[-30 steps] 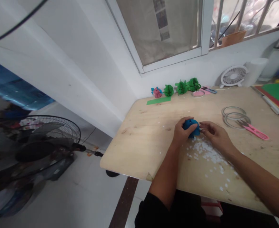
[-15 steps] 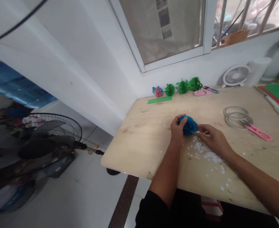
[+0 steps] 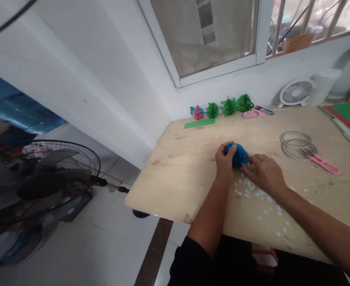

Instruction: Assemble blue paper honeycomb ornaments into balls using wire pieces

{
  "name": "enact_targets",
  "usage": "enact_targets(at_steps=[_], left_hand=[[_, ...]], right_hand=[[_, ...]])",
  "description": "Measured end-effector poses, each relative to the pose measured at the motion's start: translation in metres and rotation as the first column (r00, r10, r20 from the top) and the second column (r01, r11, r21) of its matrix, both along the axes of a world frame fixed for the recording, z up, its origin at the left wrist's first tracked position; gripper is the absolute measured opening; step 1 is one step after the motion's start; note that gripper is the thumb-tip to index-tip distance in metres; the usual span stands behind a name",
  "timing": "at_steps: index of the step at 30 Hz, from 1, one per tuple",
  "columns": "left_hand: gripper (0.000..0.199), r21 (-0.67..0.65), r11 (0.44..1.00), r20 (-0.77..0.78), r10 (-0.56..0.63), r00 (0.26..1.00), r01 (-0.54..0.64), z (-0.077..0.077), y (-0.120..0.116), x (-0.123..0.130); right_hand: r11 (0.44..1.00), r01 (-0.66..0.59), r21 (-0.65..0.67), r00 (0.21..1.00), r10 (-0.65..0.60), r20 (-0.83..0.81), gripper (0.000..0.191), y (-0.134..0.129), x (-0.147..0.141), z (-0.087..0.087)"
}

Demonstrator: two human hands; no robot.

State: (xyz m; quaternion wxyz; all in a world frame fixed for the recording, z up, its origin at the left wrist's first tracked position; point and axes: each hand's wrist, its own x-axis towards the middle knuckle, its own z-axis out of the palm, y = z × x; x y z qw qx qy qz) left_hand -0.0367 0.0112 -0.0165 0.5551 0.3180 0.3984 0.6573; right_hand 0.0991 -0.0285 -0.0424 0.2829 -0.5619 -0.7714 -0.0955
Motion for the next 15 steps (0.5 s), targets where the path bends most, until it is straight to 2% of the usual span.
enact_targets(at_steps=[4, 15], left_hand=[[0.031, 0.004, 1.0, 0.004, 0.0, 1.0, 0.0, -0.0007, -0.0005, 0.0014], [0.028, 0.028, 1.0, -0.057, 0.0, 0.998, 0.001, -0.0014, -0.0008, 0.0036]], right_hand=[[1.0, 0.012, 0.02, 0.998, -0.013, 0.058, 0.025, -0.001, -0.0034, 0.0032], [0.999, 0.032, 0.008, 0.997, -0.033, 0.073, 0.024, -0.0024, -0.0058, 0.0037]])
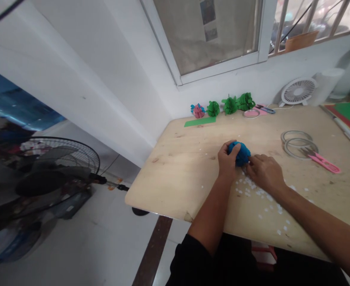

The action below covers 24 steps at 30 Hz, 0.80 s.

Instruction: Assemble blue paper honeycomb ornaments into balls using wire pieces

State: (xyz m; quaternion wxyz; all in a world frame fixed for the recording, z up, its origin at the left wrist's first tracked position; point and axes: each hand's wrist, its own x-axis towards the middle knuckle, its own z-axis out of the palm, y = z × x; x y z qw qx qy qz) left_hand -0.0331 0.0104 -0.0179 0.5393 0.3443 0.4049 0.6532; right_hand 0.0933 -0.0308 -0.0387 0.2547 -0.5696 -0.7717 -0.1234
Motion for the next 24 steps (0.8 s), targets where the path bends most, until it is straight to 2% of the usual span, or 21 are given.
enact_targets(at_steps=[9, 13, 17, 21, 24], left_hand=[[0.031, -0.032, 0.999, 0.029, -0.038, 0.999, 0.039, 0.0, -0.006, 0.006], [0.035, -0.041, 0.998, 0.061, -0.049, 0.997, 0.051, 0.003, -0.008, 0.008], [0.037, -0.035, 0.998, 0.071, -0.057, 0.996, 0.06, 0.007, -0.011, 0.008], [0.039, -0.025, 0.996, 0.065, -0.084, 0.994, 0.086, 0.011, -0.014, 0.006], [0.037, 0.007, 0.992, 0.034, -0.128, 0.991, 0.128, 0.014, -0.013, 0.002]], right_hand=[[0.995, 0.048, 0.084, 0.999, -0.048, -0.007, 0.019, -0.001, 0.005, 0.006], [0.992, 0.013, 0.122, 1.0, -0.011, -0.02, 0.022, 0.0, 0.009, 0.007], [0.995, -0.028, 0.094, 0.997, 0.034, -0.067, 0.024, 0.002, 0.011, 0.006], [1.0, -0.008, -0.008, 0.96, 0.006, -0.279, 0.019, 0.003, 0.014, 0.007], [0.969, -0.099, -0.225, 0.83, -0.045, -0.556, 0.017, 0.002, 0.019, 0.011]])
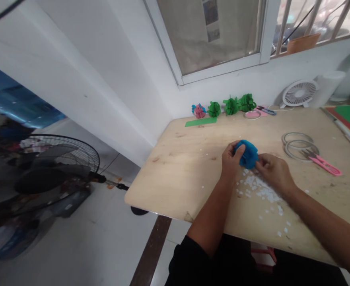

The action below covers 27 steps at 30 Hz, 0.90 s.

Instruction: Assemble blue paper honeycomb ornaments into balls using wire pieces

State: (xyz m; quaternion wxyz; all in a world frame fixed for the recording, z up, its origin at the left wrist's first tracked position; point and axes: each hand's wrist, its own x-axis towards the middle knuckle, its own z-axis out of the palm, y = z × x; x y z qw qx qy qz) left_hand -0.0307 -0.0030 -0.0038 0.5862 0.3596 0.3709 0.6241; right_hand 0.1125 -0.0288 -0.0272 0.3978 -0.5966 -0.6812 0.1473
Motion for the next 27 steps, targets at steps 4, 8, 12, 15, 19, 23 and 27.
enact_targets(at_steps=[4, 8, 12, 15, 19, 23, 27], left_hand=[[0.036, 0.026, 0.997, -0.004, -0.066, 0.998, 0.066, 0.001, 0.004, -0.006], [0.045, -0.017, 0.991, 0.083, -0.129, 0.988, 0.131, 0.001, 0.007, -0.014], [0.062, -0.053, 0.943, 0.115, -0.32, 0.94, 0.327, 0.002, 0.005, -0.019], [0.058, -0.065, 0.931, 0.064, -0.355, 0.933, 0.359, 0.0, 0.004, -0.018], [0.054, -0.102, 0.982, -0.019, -0.161, 0.987, 0.158, -0.006, 0.005, -0.011], [0.044, -0.075, 0.997, -0.117, 0.015, 0.993, -0.024, -0.009, 0.004, -0.002], [0.045, -0.055, 0.995, -0.137, 0.077, 0.988, -0.085, -0.01, 0.003, 0.002]], right_hand=[[0.961, -0.193, -0.2, 0.931, 0.115, -0.345, 0.027, -0.001, 0.008, 0.007], [0.928, -0.288, -0.234, 0.874, 0.155, -0.461, 0.032, -0.001, 0.01, 0.013], [0.89, -0.369, -0.267, 0.845, 0.202, -0.495, 0.035, -0.002, 0.009, 0.017], [0.894, -0.358, -0.27, 0.838, 0.181, -0.514, 0.035, 0.0, 0.009, 0.014], [0.939, -0.23, -0.257, 0.858, 0.071, -0.509, 0.039, 0.004, 0.01, 0.005], [0.981, -0.096, -0.167, 0.889, 0.009, -0.457, 0.038, 0.003, 0.009, 0.003], [0.998, -0.062, 0.022, 0.967, 0.065, -0.245, 0.025, -0.005, 0.003, 0.01]])
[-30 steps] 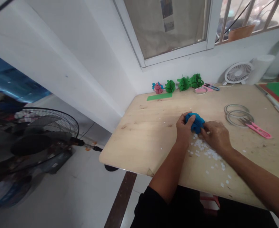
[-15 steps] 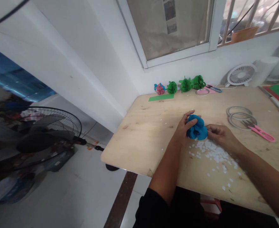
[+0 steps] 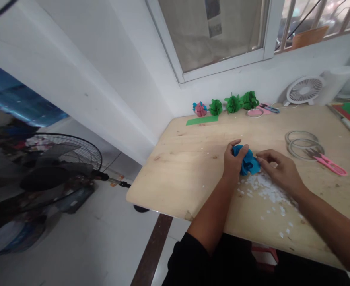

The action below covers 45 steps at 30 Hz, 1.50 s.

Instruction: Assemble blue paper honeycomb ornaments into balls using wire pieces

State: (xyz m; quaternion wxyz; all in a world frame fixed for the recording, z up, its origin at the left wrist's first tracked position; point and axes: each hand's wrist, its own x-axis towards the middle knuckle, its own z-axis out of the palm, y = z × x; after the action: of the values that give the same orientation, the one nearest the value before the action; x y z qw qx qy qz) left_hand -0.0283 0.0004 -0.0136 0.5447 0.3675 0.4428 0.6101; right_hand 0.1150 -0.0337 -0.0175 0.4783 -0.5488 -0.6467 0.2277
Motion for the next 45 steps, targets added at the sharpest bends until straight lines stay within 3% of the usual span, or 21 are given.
enact_targets(at_steps=[6, 10, 19, 24, 36, 45], left_hand=[[0.052, -0.012, 0.999, 0.088, 0.053, 0.995, -0.052, 0.004, -0.001, 0.002], [0.055, -0.035, 0.995, 0.176, 0.101, 0.979, -0.096, 0.007, -0.001, 0.003], [0.054, -0.039, 0.986, 0.225, 0.166, 0.96, -0.161, -0.002, 0.003, 0.005], [0.052, -0.045, 0.986, 0.24, 0.165, 0.957, -0.159, 0.001, -0.003, 0.008], [0.052, -0.106, 0.987, 0.289, 0.146, 0.946, -0.12, 0.011, -0.011, 0.008], [0.04, -0.153, 0.984, 0.439, 0.153, 0.886, -0.094, 0.008, -0.009, 0.009]], right_hand=[[0.945, -0.114, 0.306, 0.964, 0.031, 0.264, 0.013, -0.005, -0.006, 0.005], [0.895, -0.181, 0.408, 0.946, 0.045, 0.32, 0.011, -0.004, -0.006, 0.005], [0.855, -0.191, 0.482, 0.916, -0.022, 0.401, 0.017, -0.006, -0.014, -0.002], [0.839, -0.175, 0.514, 0.879, -0.102, 0.466, 0.02, -0.008, -0.02, -0.005], [0.82, -0.172, 0.546, 0.693, -0.293, 0.659, 0.011, -0.021, -0.036, 0.006], [0.809, -0.176, 0.56, 0.682, -0.31, 0.662, 0.011, -0.021, -0.041, 0.006]])
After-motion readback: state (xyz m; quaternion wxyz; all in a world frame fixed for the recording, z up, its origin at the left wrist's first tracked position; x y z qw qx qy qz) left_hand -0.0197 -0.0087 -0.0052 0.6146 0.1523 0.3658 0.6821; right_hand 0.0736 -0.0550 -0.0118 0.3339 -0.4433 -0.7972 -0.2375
